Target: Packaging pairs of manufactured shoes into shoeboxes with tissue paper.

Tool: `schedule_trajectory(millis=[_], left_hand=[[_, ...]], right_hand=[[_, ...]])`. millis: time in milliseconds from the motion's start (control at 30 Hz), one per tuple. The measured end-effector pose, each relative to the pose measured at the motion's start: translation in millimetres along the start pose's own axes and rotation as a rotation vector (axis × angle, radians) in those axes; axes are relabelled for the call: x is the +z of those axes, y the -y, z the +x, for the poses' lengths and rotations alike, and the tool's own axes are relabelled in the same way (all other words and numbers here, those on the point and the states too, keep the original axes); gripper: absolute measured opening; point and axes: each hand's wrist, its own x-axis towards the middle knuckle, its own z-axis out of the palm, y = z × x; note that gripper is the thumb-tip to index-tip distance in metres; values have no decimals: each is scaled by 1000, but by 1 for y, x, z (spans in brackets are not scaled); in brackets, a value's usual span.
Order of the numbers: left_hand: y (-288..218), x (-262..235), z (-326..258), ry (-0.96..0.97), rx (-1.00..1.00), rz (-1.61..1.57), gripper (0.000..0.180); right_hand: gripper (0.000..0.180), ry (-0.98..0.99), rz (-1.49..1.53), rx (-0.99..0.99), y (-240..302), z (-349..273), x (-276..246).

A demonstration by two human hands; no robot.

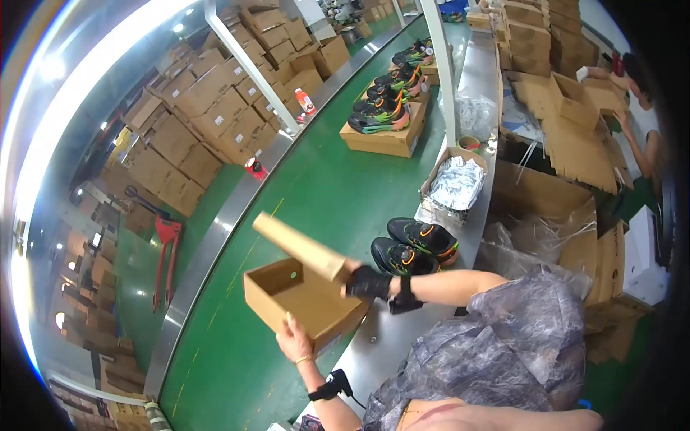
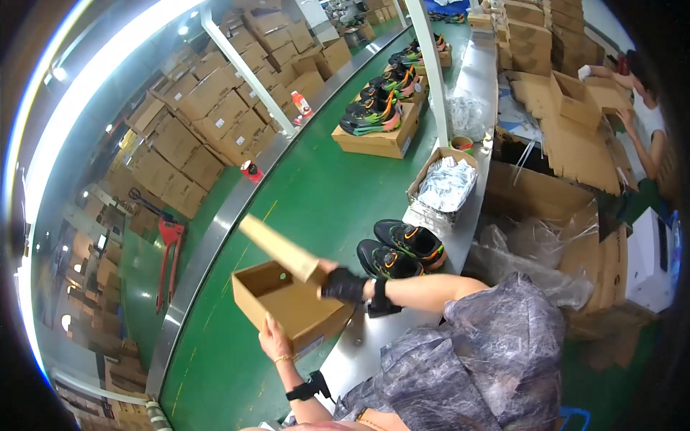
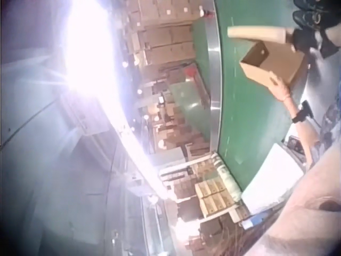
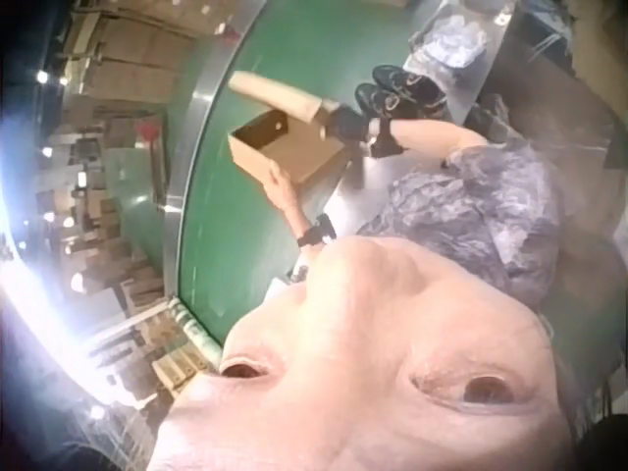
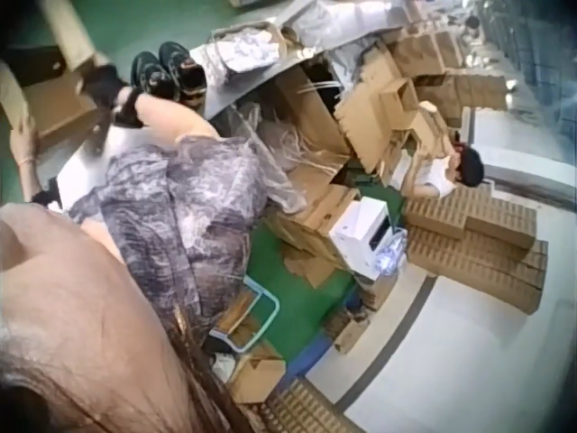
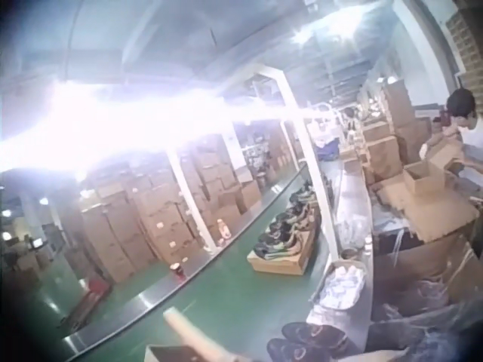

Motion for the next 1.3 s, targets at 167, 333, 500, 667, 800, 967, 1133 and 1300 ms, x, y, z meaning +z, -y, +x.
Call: schedule_trajectory(millis=[167,333,500,667,800,967,1133,1300], left_hand=[[136,-50,-32,307,9,225,29],[168,-36,-49,229,-230,-114,28],[186,-29,-43,151,-90,-68,27],[157,-45,-57,277,-409,-176,36],[184,-79,-84,88,-584,-307,42],[242,-133,-102,-133,-746,-197,45],[239,-152,-108,-250,-796,-130,45],[238,-153,-108,-221,-740,-112,45]], right_hand=[[24,-161,886,403,-37,-15,-99],[9,-467,262,76,-69,-33,-218],[30,-300,-1098,516,-106,-36,-292],[31,-179,-1147,569,-156,-55,-312],[27,-364,-1052,474,-107,-63,-297],[22,-520,-1187,385,-156,-71,-321],[23,-580,-832,-140,-47,-33,-242],[18,-267,-823,-410,3,13,-124]])
